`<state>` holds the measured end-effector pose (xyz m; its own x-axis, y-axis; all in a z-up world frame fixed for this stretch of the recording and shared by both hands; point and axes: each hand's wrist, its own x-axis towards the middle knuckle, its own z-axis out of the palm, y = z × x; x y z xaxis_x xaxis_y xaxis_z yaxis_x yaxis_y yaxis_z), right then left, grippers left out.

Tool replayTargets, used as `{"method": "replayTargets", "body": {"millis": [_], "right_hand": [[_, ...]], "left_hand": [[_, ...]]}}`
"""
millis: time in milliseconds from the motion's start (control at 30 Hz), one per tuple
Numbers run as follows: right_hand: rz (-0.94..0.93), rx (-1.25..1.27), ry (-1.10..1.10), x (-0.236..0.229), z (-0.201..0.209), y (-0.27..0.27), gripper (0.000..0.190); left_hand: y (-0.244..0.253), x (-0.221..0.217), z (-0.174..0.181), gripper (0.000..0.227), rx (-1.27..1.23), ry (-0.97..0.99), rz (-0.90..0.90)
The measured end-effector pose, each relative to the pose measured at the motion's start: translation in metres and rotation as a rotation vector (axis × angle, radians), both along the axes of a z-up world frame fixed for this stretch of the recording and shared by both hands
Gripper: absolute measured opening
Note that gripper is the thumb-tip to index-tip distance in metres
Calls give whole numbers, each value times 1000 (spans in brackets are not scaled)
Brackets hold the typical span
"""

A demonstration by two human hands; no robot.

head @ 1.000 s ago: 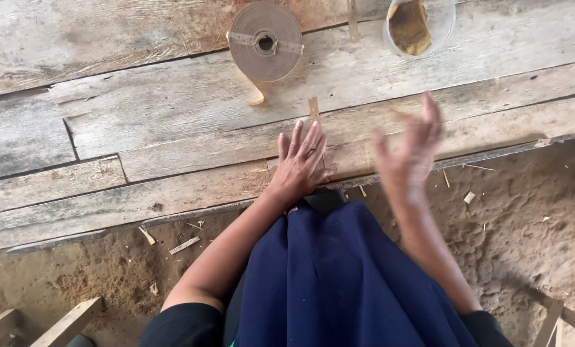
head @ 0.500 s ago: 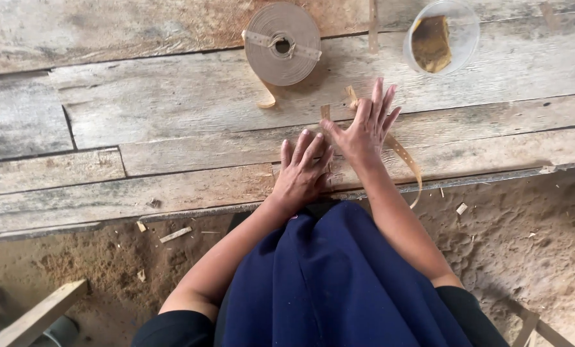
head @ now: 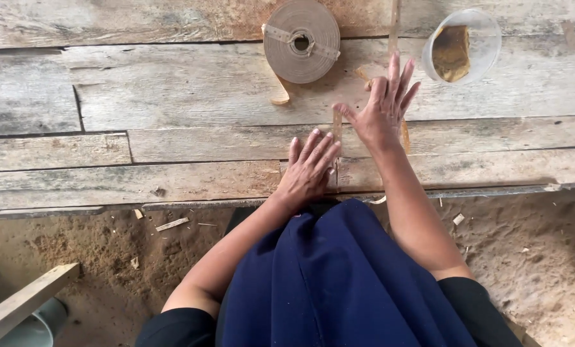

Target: Measuring, cutting, and applying thin strips of material from a roll onto a wooden surface

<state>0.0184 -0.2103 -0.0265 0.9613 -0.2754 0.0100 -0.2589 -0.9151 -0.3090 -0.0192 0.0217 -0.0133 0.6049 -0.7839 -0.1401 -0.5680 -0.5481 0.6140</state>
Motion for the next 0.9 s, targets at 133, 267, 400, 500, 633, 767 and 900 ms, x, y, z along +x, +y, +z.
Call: {"method": "replayTargets", "body": {"millis": [133,267,400,500,633,767,900], "right_hand": [[43,-38,70,-31,-8,8,94],[40,-33,43,-55,-17,12,93],[49,-47,78,-77,-4,22,98],[24,1,117,-87,10,29,78],[10,6,149,-92,7,30,74],[-36,43,224,-87,3,30,76],[3,1,204,-94,9,31,79]], "left_hand": [[0,-2,6,73,-56,3,81],[3,-2,2,81,-64,-7,66],[3,-1,6,92,-27,33,25],[1,-5,2,93,30,-46,21],[0,-8,-2,88,44,-95,3],[0,-6,-2,87,49,-148,12],[0,-7,4,72,22,-163,32]]}}
